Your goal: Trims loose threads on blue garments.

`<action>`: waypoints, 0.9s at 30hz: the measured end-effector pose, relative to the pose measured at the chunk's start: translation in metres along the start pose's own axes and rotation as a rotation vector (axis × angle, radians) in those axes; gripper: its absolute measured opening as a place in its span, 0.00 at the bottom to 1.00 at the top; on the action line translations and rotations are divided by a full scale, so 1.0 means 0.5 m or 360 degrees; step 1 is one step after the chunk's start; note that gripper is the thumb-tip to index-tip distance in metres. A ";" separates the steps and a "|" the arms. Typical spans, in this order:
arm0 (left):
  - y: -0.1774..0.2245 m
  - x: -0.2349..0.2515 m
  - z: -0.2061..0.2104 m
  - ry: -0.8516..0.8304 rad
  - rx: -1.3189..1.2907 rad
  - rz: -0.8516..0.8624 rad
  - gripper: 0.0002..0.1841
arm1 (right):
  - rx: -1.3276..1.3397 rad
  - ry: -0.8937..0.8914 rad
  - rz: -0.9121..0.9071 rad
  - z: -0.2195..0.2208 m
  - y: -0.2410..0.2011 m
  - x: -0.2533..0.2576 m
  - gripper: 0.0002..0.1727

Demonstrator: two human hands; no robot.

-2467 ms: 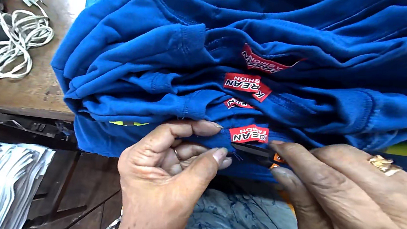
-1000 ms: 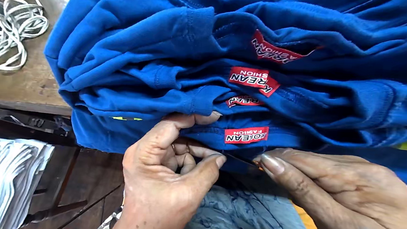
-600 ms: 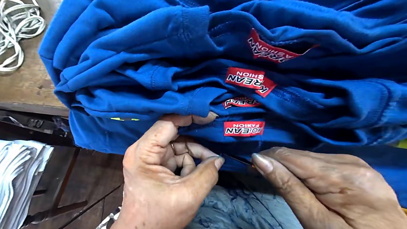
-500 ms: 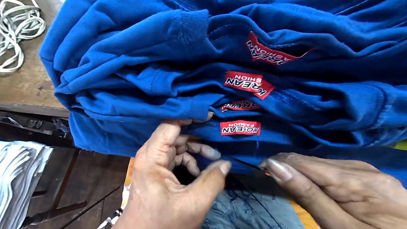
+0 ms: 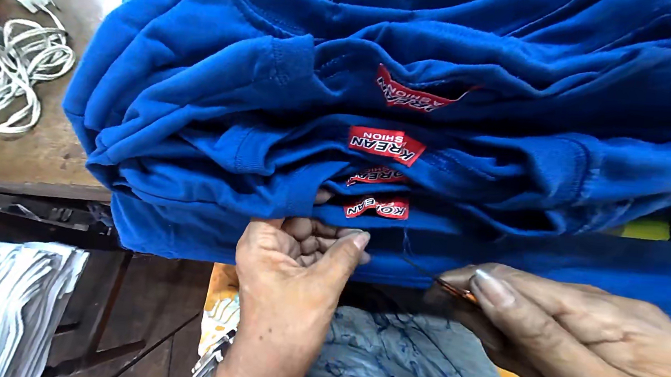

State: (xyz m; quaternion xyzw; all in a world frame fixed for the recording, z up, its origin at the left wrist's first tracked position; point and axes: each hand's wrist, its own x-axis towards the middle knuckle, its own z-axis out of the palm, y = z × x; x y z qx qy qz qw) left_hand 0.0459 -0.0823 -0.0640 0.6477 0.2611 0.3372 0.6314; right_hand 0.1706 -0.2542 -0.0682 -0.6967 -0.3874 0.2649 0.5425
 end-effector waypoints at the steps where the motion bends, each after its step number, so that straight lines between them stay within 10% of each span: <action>1: 0.000 -0.002 -0.001 -0.0010 0.0006 -0.0006 0.23 | 0.0002 -0.0004 0.0014 0.000 -0.003 0.000 0.18; 13: 0.012 -0.019 -0.034 -0.0226 0.0061 0.0130 0.29 | 0.0172 -0.0073 0.0056 0.004 0.001 0.012 0.19; 18: 0.026 -0.018 -0.038 -0.0244 -0.0136 -0.0014 0.29 | -0.1042 0.0169 -0.0651 0.005 -0.012 0.021 0.21; 27: 0.036 -0.014 -0.040 -0.0283 -0.0243 -0.0104 0.33 | -0.1348 0.0428 -0.0852 0.035 -0.003 0.035 0.21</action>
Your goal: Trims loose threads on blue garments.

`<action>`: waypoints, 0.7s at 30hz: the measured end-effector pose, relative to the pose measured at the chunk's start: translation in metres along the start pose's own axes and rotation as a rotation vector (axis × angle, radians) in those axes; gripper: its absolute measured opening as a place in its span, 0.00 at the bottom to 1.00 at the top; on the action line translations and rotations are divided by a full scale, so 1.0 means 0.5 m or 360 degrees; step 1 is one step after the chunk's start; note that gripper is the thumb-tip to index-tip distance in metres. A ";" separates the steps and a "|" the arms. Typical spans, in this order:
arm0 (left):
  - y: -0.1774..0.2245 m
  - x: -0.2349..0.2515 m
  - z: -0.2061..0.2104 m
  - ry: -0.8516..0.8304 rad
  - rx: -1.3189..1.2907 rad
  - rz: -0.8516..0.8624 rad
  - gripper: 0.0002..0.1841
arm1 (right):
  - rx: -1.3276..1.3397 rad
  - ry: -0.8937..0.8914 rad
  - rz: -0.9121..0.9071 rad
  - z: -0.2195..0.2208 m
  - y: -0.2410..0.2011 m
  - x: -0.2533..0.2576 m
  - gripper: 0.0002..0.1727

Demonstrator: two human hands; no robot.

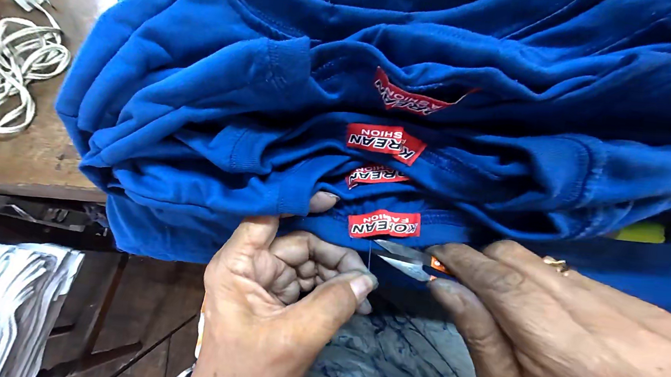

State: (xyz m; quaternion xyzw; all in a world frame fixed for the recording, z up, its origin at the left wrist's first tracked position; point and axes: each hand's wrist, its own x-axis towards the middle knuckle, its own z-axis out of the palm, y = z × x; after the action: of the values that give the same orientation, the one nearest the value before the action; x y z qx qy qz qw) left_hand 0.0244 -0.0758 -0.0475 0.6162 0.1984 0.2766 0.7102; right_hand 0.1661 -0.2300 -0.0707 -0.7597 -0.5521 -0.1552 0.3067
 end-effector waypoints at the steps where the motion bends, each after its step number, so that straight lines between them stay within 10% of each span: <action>1: 0.000 0.000 -0.001 -0.0005 -0.0005 -0.0004 0.33 | -0.0023 0.0021 -0.0004 0.004 -0.002 0.001 0.20; 12: -0.001 -0.001 -0.001 0.0005 -0.0019 -0.0045 0.32 | -0.0080 0.0098 -0.0038 0.016 -0.005 0.002 0.20; 21: -0.001 -0.005 -0.003 -0.0005 0.0009 -0.0035 0.32 | 0.1608 -0.0444 0.0946 -0.013 0.037 0.006 0.19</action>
State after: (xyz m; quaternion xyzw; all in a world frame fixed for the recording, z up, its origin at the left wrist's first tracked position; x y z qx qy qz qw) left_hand 0.0218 -0.0763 -0.0485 0.6165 0.2047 0.2673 0.7118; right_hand 0.1849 -0.2356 -0.0694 -0.6548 -0.3565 0.3198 0.5847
